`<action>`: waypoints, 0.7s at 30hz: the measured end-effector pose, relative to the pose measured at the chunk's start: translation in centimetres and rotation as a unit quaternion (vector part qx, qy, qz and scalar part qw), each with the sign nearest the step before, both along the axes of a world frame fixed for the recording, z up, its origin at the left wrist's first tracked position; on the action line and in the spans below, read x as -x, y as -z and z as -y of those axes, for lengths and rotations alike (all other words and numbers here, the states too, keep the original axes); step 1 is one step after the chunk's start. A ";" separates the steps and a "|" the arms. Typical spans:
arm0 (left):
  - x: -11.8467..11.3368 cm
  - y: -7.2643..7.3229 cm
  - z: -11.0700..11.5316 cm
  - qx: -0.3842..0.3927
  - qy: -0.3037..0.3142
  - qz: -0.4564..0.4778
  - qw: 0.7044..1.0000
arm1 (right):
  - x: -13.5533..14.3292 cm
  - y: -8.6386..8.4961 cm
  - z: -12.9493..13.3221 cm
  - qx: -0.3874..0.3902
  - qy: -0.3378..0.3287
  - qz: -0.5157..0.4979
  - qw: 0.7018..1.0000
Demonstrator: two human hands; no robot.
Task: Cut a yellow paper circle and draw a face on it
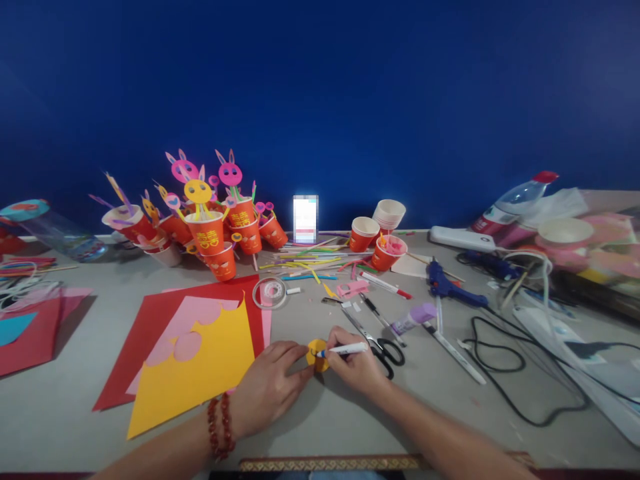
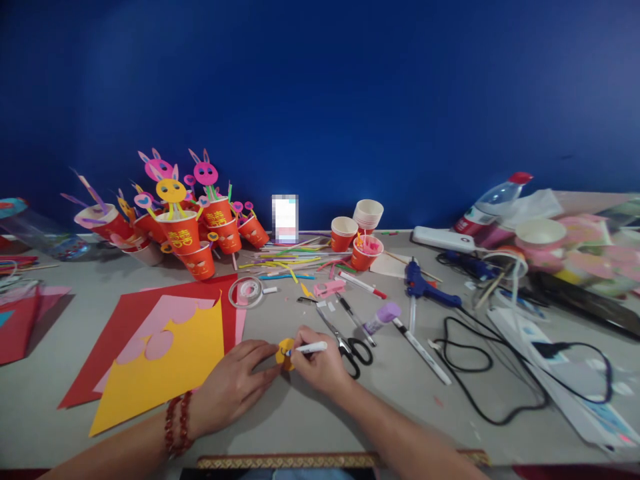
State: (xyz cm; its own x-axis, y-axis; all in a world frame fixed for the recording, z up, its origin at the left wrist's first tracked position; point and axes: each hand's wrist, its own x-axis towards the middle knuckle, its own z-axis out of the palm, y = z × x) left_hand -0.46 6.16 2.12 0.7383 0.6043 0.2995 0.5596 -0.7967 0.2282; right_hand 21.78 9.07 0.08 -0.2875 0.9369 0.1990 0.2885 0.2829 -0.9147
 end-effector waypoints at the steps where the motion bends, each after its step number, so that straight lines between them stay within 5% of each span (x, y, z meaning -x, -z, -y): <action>1: 0.0 0.0 0.0 -0.001 -0.002 0.000 1.000 | 0.0 0.0 0.0 0.002 0.002 0.001 1.000; 21: -0.2 -0.3 -0.1 0.000 0.002 0.002 1.000 | 0.1 -0.6 -0.1 0.024 0.032 -0.007 0.999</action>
